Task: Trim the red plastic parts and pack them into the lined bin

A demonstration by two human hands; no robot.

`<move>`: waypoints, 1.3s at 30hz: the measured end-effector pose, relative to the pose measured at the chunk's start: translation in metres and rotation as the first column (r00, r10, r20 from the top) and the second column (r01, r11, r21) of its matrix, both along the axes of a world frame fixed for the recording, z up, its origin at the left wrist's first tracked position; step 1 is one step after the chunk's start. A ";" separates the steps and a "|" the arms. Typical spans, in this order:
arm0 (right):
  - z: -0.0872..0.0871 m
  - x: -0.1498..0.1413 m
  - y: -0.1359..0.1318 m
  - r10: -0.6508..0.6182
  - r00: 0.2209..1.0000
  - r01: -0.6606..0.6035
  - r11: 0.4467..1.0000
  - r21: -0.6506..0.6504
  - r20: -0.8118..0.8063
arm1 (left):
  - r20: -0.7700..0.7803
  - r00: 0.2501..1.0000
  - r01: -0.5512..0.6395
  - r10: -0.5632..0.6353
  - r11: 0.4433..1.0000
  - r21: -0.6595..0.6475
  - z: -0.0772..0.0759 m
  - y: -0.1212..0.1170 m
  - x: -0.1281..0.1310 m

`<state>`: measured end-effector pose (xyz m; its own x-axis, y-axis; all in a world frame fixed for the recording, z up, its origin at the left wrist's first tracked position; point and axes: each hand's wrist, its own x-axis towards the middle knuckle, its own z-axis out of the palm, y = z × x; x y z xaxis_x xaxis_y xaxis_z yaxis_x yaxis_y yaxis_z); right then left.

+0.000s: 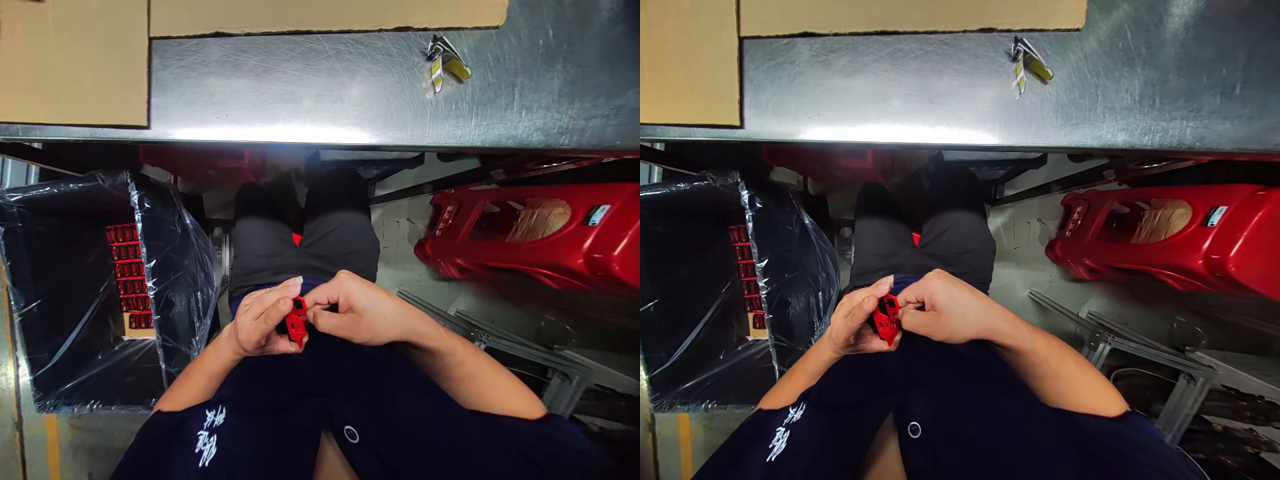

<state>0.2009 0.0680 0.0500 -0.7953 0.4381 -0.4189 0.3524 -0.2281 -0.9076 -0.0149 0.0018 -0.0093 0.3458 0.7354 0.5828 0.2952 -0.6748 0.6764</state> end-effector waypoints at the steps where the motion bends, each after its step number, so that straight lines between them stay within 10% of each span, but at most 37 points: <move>1: 0.000 0.000 0.000 -0.014 1.000 0.014 1.000 0.008 0.020 | -0.003 1.000 -0.003 0.003 1.000 0.002 0.000 0.000 0.000; 39: -0.014 -0.001 0.001 -0.039 0.999 0.038 0.991 -0.130 -0.006 | 0.016 1.000 0.002 -0.002 0.999 -0.034 -0.002 -0.004 0.005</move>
<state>0.2003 0.0687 0.0356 -0.7827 0.4111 -0.4673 0.3332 -0.3573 -0.8725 -0.0094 -0.0022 -0.0112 0.3381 0.7544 0.5627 0.2830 -0.6517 0.7037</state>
